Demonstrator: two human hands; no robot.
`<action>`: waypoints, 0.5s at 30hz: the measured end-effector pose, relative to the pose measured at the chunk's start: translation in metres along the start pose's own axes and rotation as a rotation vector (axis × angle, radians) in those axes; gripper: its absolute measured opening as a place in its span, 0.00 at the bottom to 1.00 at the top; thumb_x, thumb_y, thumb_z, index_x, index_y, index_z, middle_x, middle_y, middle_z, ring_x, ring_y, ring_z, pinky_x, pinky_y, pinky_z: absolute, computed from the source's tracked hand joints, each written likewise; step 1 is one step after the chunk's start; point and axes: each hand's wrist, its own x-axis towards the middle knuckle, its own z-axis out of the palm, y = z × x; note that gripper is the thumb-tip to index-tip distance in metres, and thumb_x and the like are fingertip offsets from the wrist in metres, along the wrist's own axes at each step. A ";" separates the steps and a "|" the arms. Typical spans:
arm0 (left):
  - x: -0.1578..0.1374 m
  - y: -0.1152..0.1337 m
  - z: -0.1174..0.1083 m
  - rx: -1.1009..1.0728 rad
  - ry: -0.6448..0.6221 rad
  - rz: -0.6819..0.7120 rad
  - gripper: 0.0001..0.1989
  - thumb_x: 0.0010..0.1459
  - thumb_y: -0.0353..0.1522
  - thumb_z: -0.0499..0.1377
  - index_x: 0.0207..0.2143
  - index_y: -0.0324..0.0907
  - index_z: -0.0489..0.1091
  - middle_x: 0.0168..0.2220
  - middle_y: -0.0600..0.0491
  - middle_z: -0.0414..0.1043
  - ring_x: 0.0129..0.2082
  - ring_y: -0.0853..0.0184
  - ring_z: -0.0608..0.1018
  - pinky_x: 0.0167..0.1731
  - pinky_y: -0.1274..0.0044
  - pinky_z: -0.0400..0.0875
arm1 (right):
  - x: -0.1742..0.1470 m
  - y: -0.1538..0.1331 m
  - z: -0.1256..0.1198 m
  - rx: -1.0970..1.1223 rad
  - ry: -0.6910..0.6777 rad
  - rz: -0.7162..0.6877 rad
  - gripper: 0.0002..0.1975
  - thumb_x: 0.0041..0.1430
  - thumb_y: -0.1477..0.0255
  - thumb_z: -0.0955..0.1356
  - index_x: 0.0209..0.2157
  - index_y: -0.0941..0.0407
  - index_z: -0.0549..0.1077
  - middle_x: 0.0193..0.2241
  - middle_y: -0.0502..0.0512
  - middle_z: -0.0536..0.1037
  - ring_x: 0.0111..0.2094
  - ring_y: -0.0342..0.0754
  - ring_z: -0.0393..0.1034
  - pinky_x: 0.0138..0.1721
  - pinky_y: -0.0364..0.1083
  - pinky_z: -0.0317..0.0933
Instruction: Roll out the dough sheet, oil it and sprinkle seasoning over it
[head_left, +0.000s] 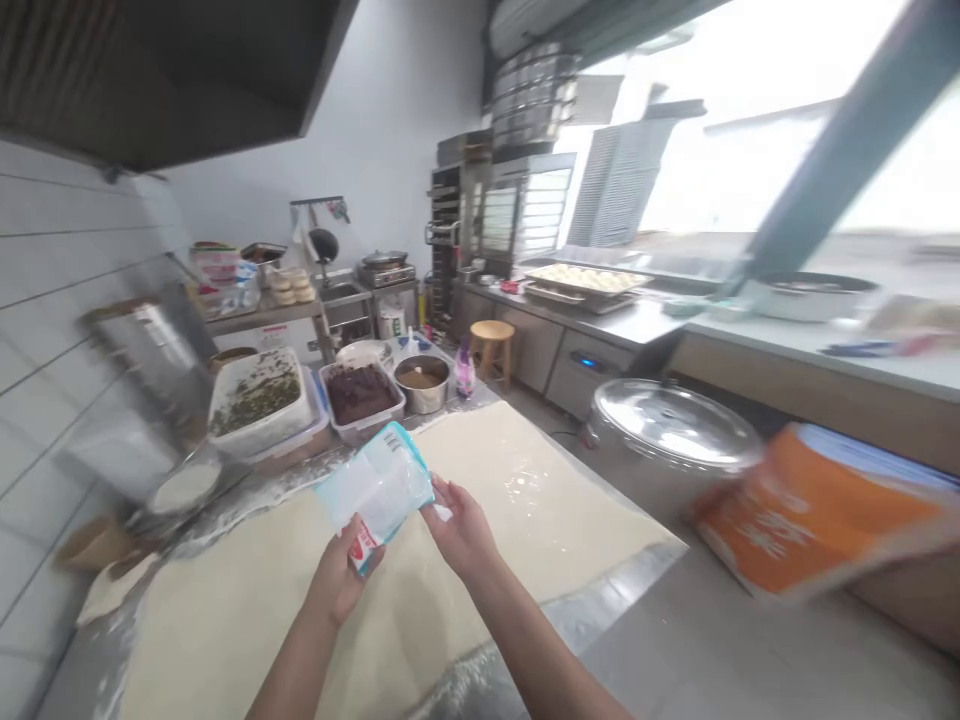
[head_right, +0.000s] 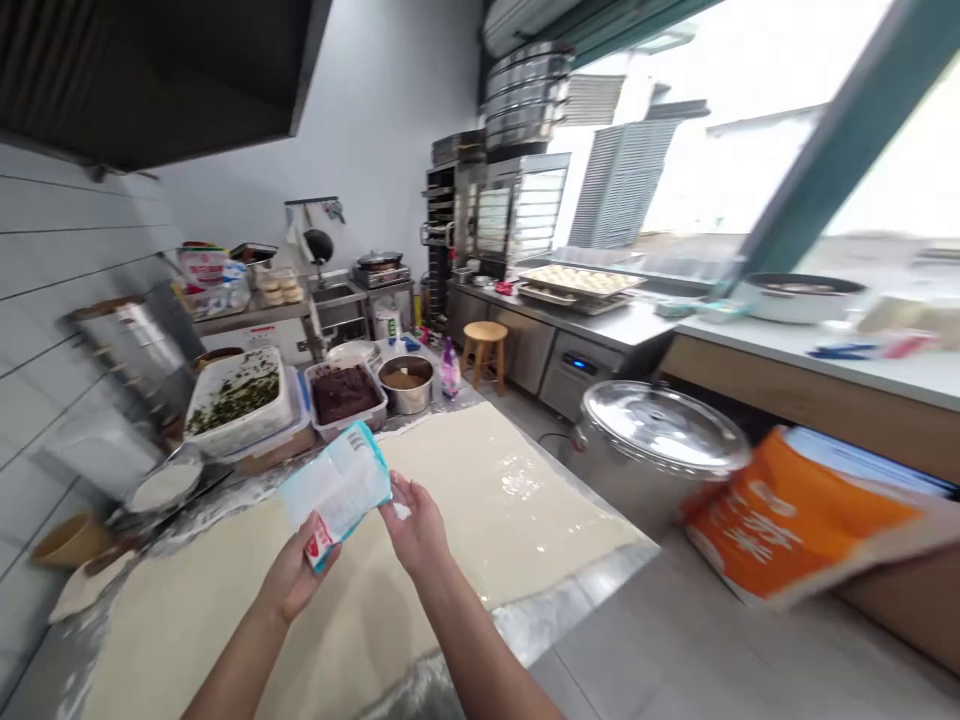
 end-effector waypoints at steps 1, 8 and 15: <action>0.003 -0.011 0.008 -0.042 -0.001 -0.056 0.10 0.53 0.32 0.60 0.39 0.41 0.69 0.39 0.52 0.73 0.33 0.71 0.76 0.28 0.79 0.74 | -0.006 -0.009 -0.003 0.015 0.030 -0.041 0.06 0.47 0.75 0.67 0.30 0.58 0.73 0.32 0.50 0.77 0.33 0.42 0.71 0.42 0.44 0.67; -0.005 -0.114 0.094 -0.175 -0.216 -0.439 0.14 0.53 0.40 0.60 0.42 0.47 0.68 0.35 0.54 0.74 0.30 0.69 0.77 0.16 0.84 0.69 | -0.058 -0.115 -0.052 0.143 0.101 -0.239 0.09 0.55 0.75 0.63 0.31 0.63 0.74 0.39 0.62 0.76 0.46 0.51 0.69 0.47 0.45 0.66; -0.021 -0.271 0.227 -0.188 -0.451 -0.816 0.13 0.43 0.39 0.66 0.32 0.47 0.70 0.25 0.56 0.72 0.20 0.75 0.74 0.09 0.90 0.57 | -0.146 -0.274 -0.152 0.248 0.209 -0.522 0.11 0.58 0.74 0.62 0.32 0.65 0.74 0.38 0.63 0.76 0.45 0.52 0.69 0.46 0.46 0.66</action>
